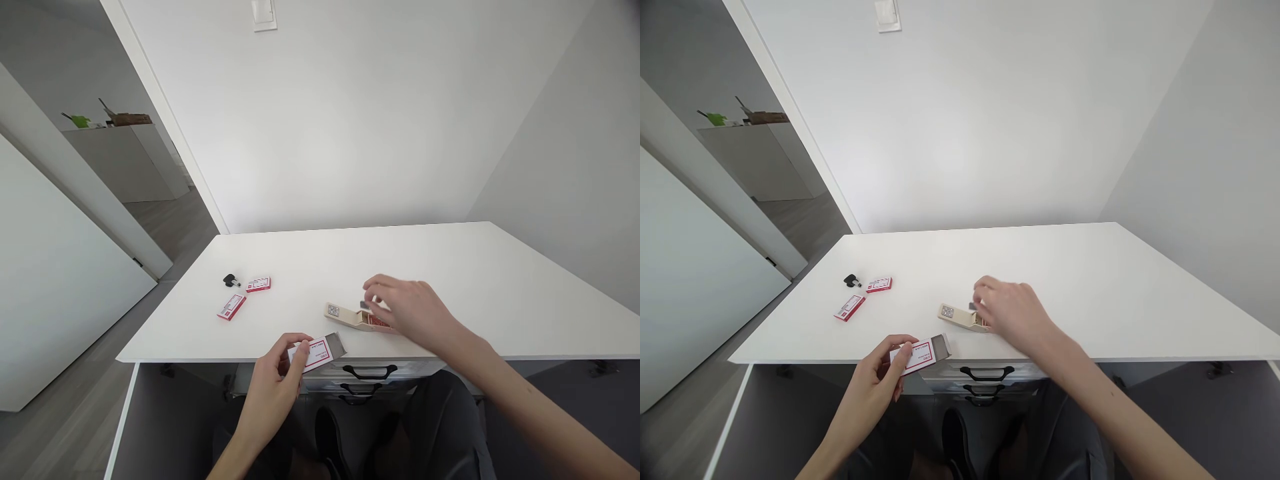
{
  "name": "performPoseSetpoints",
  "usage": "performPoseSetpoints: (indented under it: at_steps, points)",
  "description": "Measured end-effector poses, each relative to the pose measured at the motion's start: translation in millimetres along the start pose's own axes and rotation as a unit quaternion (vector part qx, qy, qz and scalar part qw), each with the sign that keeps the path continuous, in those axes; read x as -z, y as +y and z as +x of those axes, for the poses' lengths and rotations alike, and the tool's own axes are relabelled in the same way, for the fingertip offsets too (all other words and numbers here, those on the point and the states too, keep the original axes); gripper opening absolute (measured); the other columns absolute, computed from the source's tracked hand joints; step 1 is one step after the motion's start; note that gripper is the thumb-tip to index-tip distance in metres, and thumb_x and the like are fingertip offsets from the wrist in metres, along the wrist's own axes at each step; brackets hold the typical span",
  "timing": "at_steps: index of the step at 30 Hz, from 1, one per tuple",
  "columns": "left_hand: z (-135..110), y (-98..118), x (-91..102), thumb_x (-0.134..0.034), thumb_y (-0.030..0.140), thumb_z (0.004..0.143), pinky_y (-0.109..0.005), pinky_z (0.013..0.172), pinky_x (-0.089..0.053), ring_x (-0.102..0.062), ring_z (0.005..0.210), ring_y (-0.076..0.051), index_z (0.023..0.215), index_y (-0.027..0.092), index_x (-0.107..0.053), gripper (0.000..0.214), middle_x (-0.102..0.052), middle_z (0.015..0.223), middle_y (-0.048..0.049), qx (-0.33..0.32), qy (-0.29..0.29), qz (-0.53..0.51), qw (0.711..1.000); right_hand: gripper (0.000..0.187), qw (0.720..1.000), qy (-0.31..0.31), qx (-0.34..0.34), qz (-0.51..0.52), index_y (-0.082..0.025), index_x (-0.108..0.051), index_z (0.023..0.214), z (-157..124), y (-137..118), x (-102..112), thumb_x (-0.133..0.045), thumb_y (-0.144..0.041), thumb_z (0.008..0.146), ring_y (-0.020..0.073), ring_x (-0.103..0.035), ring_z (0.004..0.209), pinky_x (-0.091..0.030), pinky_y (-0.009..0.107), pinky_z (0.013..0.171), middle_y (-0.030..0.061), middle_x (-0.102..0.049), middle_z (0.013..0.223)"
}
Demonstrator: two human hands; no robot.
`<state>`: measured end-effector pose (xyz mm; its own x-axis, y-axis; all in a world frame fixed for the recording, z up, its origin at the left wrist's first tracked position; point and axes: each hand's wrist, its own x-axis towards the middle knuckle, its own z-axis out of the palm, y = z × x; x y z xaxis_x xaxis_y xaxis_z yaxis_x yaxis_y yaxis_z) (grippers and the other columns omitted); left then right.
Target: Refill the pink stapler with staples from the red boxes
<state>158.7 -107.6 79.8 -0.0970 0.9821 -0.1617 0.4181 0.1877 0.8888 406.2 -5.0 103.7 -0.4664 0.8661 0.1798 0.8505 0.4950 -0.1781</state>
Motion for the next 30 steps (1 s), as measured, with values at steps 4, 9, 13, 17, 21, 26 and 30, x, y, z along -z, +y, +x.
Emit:
performPoseSetpoints:
  at_steps: [4,9,13,17,21,26,30]
  points:
    - [0,-1,-1.3,-0.054,0.063,0.092,-0.025,0.057,-0.038,-0.047,0.054,-0.015,0.119,0.023,-0.065,0.049,-0.047,0.054,0.0068,0.009,-0.016,-0.031,0.999,0.027,0.995,-0.079,-0.060,-0.015,-0.020,-0.076,0.092,29,40,-28,-0.050,-0.018,0.097,0.0199,-0.070,0.086,-0.042,0.028,0.065,0.0083,-0.076,0.110]
    - [-1,4,-2.9,-0.054,0.063,0.091,-0.025,0.057,-0.038,-0.047,0.053,-0.016,0.112,0.023,-0.067,0.047,-0.049,0.054,0.0058,0.010,-0.032,-0.033,0.999,0.023,0.991,-0.104,-0.082,-0.003,-0.018,-0.078,0.085,44,57,-49,-0.056,-0.012,0.090,0.0228,-0.071,0.088,-0.043,0.029,0.066,0.0105,-0.077,0.099]
    - [-1,7,-1.5,-0.056,0.063,0.090,-0.024,0.056,-0.039,-0.047,0.052,-0.015,0.114,0.023,-0.067,0.047,-0.048,0.053,0.0063,0.004,-0.013,-0.046,0.999,0.023,0.993,-0.067,-0.097,0.026,-0.021,-0.076,0.098,38,47,-29,-0.053,-0.019,0.096,0.0228,-0.070,0.095,-0.047,0.031,0.073,0.0096,-0.076,0.110]
    - [-2,8,-1.0,-0.055,0.062,0.092,-0.023,0.054,-0.038,-0.045,0.050,-0.013,0.113,0.023,-0.067,0.046,-0.046,0.052,0.0067,-0.014,-0.007,-0.080,0.997,0.026,0.949,-0.031,-0.076,0.305,-0.025,-0.074,0.101,11,10,3,-0.051,-0.039,0.100,0.0187,-0.070,0.083,-0.051,0.030,0.071,0.0034,-0.077,0.098]
    - [-4,9,-2.3,-0.053,0.063,0.094,-0.024,0.053,-0.037,-0.044,0.050,-0.013,0.111,0.022,-0.065,0.046,-0.045,0.052,0.0062,-0.023,-0.023,-0.102,0.994,0.034,0.833,-0.182,-0.048,0.520,-0.026,-0.067,0.119,-21,-28,15,-0.053,-0.050,0.099,0.0162,-0.067,0.070,-0.048,0.024,0.055,0.0014,-0.074,0.088]
    - [-6,10,-3.2,-0.054,0.062,0.094,-0.023,0.052,-0.036,-0.043,0.051,-0.013,0.117,0.022,-0.062,0.047,-0.046,0.055,0.0063,-0.028,-0.030,-0.109,0.993,0.040,0.775,-0.174,-0.071,0.604,-0.024,-0.066,0.124,-36,-43,6,-0.050,-0.053,0.100,0.0144,-0.062,0.065,-0.048,0.024,0.054,0.0002,-0.067,0.079]
    - [-8,11,-3.1,-0.054,0.062,0.094,-0.023,0.052,-0.037,-0.043,0.051,-0.012,0.117,0.021,-0.062,0.047,-0.048,0.056,0.0059,-0.028,-0.029,-0.107,0.993,0.038,0.768,-0.135,-0.068,0.623,-0.025,-0.065,0.124,-37,-45,0,-0.054,-0.051,0.099,0.0139,-0.059,0.065,-0.048,0.025,0.056,-0.0012,-0.063,0.077]
